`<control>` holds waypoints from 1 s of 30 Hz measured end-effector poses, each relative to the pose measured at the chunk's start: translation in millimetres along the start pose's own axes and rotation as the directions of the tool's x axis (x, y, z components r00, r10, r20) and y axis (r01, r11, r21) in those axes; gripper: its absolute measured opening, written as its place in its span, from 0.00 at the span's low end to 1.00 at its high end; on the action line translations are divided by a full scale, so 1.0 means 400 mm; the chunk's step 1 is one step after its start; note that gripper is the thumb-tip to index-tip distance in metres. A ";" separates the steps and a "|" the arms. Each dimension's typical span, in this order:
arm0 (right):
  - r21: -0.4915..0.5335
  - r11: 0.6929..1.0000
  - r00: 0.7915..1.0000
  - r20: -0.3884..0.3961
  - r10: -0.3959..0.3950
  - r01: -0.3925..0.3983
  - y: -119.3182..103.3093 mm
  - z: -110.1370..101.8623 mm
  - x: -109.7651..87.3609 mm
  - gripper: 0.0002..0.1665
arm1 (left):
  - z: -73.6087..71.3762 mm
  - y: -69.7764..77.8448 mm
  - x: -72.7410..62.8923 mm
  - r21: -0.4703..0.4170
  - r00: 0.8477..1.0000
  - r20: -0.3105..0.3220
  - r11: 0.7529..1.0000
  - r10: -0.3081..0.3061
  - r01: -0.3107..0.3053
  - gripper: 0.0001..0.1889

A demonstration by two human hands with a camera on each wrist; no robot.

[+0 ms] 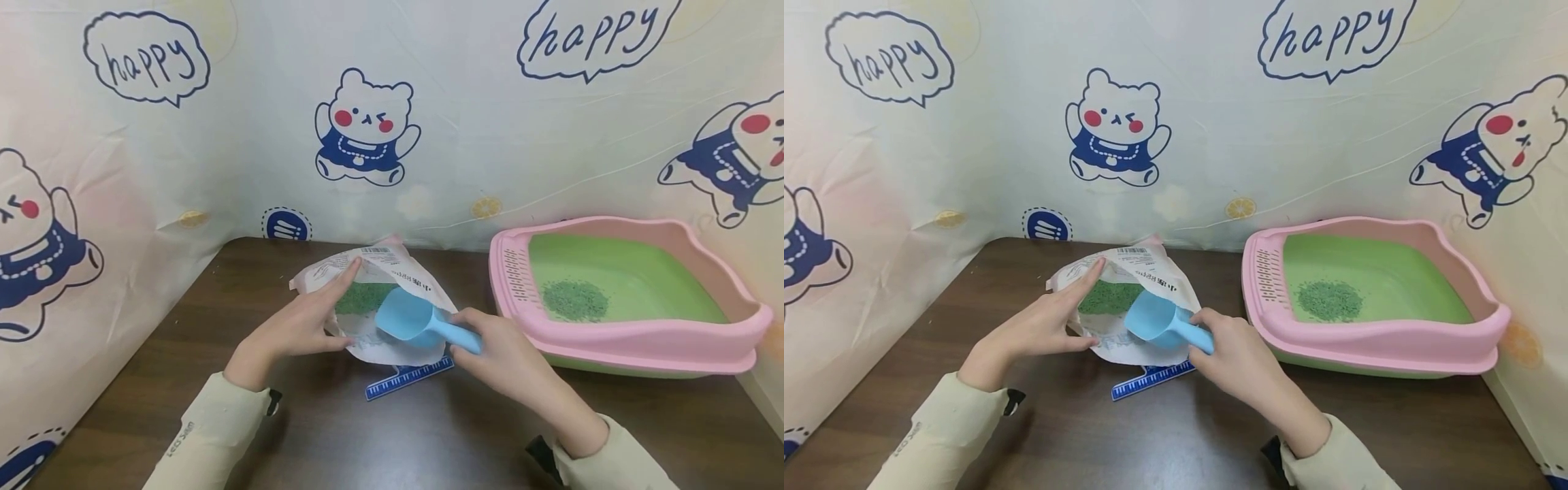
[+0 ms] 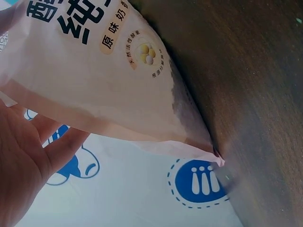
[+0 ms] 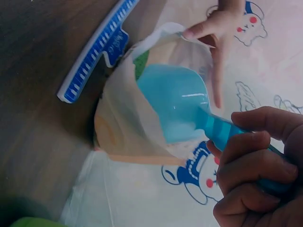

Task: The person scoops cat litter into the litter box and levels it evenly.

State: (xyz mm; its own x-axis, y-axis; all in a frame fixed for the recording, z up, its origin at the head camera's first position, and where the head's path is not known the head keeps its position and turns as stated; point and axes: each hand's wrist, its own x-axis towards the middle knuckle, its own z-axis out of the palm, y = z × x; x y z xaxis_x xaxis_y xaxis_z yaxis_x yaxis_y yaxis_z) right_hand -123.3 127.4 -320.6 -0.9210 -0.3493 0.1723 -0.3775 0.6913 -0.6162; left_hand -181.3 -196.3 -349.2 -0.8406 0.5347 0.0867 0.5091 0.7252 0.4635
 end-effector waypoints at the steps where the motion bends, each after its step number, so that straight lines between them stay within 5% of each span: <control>1: -0.004 1.000 1.000 -0.001 0.004 -0.004 0.000 0.007 0.004 0.18 | 0.000 0.000 0.000 0.000 1.000 -0.001 1.000 -0.002 0.002 0.63; 13: -0.062 0.995 0.997 0.000 0.081 -0.081 -0.003 0.067 0.041 0.19 | -0.001 0.003 -0.005 -0.006 1.000 0.000 1.000 -0.007 0.007 0.63; 21: -0.137 0.990 0.996 -0.084 0.018 -0.030 -0.009 0.116 0.058 0.14 | -0.001 0.006 -0.002 -0.004 1.000 -0.004 1.000 -0.002 0.002 0.63; 30: -0.123 0.992 0.996 -0.085 0.019 -0.029 -0.020 0.149 0.081 0.10 | -0.003 0.009 -0.002 0.012 0.999 -0.032 1.000 0.017 -0.017 0.64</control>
State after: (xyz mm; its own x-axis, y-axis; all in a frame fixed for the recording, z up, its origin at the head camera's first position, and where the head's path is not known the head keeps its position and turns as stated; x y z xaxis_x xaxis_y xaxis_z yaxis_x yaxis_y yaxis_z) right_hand -144.2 72.9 -356.1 -0.9328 -0.2810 0.2257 -0.3593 0.7737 -0.5218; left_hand -179.0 -194.7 -346.8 -0.8372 0.5329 0.1228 0.5253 0.7212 0.4516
